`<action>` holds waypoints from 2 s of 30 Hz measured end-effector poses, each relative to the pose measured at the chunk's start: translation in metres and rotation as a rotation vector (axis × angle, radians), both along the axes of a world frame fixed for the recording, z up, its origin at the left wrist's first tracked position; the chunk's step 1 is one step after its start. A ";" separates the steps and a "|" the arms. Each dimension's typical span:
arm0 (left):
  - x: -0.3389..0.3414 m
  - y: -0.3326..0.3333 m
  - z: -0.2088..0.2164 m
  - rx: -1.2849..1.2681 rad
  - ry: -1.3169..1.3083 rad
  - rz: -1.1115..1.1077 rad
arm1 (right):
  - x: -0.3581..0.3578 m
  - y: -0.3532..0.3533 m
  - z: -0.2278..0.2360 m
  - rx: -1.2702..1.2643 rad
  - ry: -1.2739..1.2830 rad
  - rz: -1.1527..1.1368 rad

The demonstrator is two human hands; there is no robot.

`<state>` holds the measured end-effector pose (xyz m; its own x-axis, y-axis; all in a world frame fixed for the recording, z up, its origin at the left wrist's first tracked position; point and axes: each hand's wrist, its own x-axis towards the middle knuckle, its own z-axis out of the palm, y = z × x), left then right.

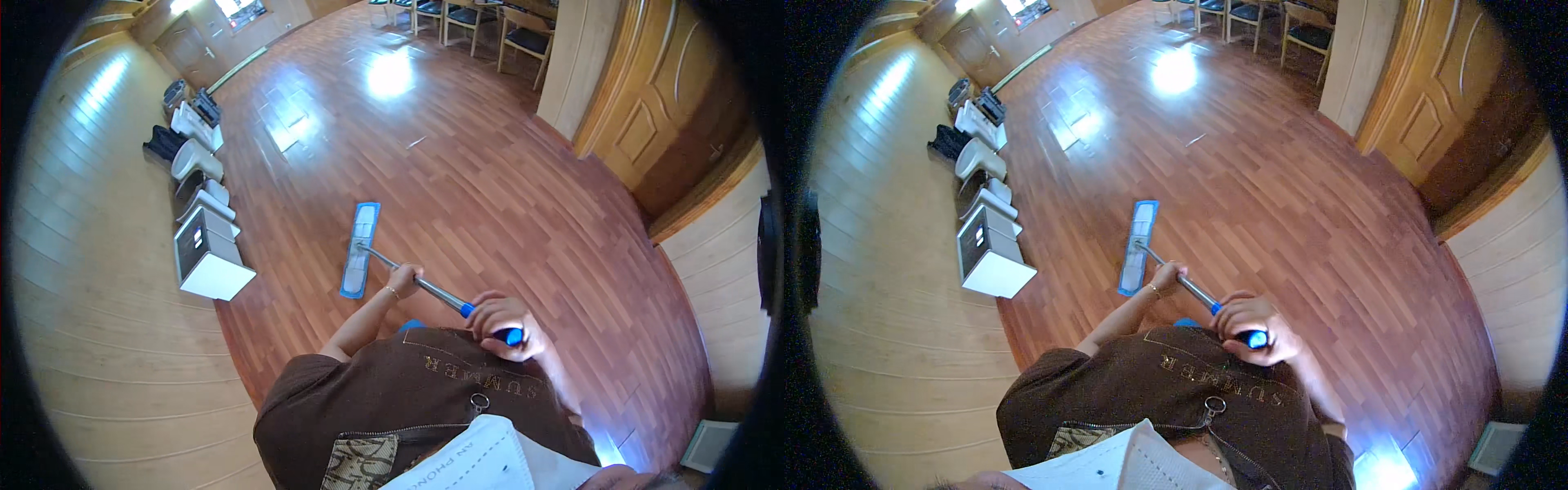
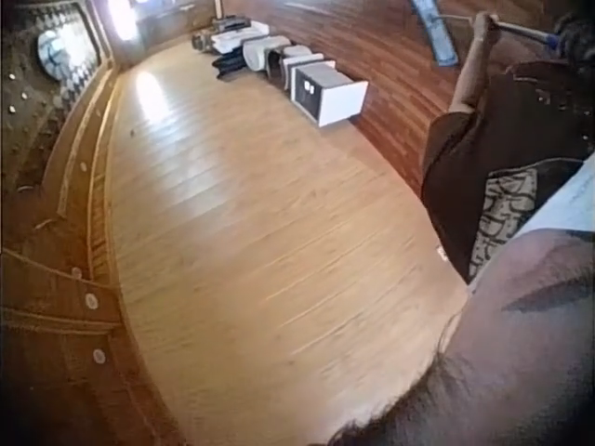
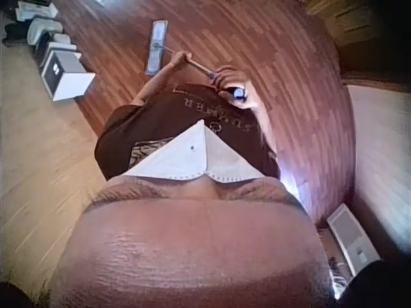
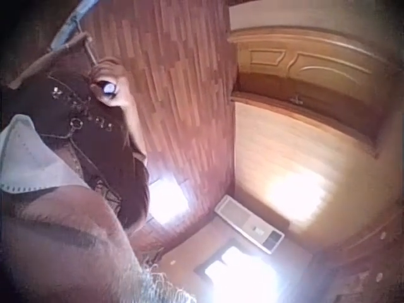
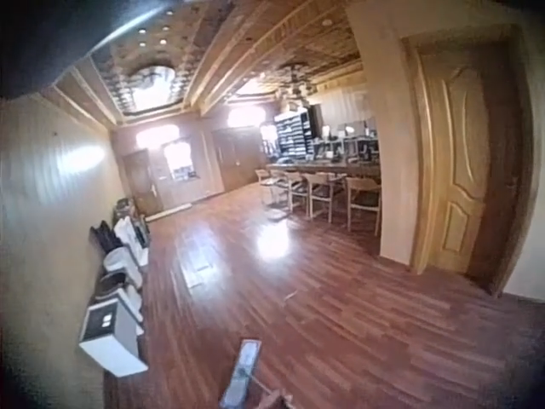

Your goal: Mopping a wooden floor using a flat microfiber mop.

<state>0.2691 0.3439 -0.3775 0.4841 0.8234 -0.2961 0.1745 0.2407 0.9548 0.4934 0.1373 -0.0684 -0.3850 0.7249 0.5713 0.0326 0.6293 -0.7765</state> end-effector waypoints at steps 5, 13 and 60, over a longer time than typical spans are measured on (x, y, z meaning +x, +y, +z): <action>-0.049 -0.010 0.049 0.757 0.610 -0.131 | -0.006 0.036 -0.018 -0.129 0.021 0.031; -0.125 -0.028 0.003 0.508 0.847 -0.106 | -0.016 0.064 -0.031 -0.507 0.163 0.028; 0.194 0.087 0.103 1.054 -0.074 -1.252 | -0.054 0.019 0.054 0.117 -0.253 -0.923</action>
